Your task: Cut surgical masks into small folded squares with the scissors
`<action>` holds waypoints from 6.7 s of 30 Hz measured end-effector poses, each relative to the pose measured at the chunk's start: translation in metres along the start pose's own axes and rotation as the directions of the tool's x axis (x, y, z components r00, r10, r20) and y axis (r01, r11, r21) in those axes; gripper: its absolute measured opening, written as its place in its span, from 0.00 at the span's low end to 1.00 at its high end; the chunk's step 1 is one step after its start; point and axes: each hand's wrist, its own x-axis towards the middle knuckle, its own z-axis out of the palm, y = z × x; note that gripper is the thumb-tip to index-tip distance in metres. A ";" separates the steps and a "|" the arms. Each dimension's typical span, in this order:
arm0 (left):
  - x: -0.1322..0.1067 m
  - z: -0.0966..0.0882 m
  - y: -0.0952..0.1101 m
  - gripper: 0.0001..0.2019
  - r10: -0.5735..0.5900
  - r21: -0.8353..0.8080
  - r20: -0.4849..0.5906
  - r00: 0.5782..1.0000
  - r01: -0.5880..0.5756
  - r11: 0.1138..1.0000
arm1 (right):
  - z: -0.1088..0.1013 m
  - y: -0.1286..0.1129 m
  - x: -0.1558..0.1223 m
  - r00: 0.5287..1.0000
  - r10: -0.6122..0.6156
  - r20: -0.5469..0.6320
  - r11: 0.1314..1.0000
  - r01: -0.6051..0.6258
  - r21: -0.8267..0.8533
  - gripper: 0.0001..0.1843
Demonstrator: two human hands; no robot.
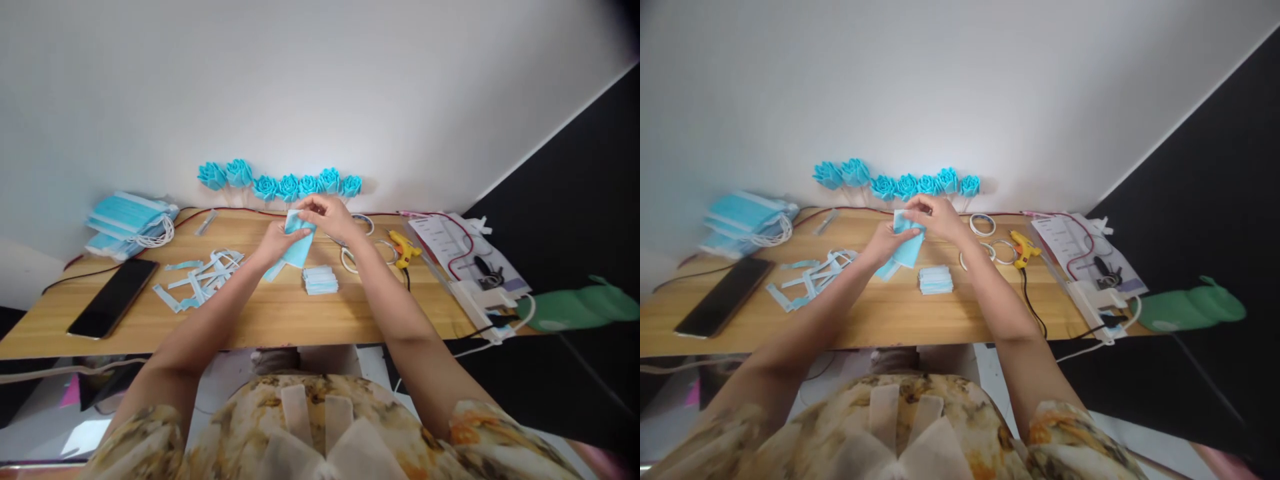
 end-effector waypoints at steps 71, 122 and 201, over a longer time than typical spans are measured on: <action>0.006 -0.001 -0.017 0.25 0.152 -0.144 -0.325 0.933 -0.208 0.967 | 0.045 0.033 -0.053 0.964 0.252 0.082 0.945 -0.227 -0.236 0.20; 0.004 0.001 -0.032 0.14 0.152 0.325 0.122 0.981 -0.184 0.928 | -0.007 0.071 -0.045 0.787 0.119 -0.606 0.982 -0.003 0.188 0.23; 0.010 -0.017 -0.002 0.25 0.152 -0.344 -0.175 0.973 -0.205 0.916 | 0.049 0.051 -0.034 0.953 0.301 0.019 0.895 -0.289 0.339 0.27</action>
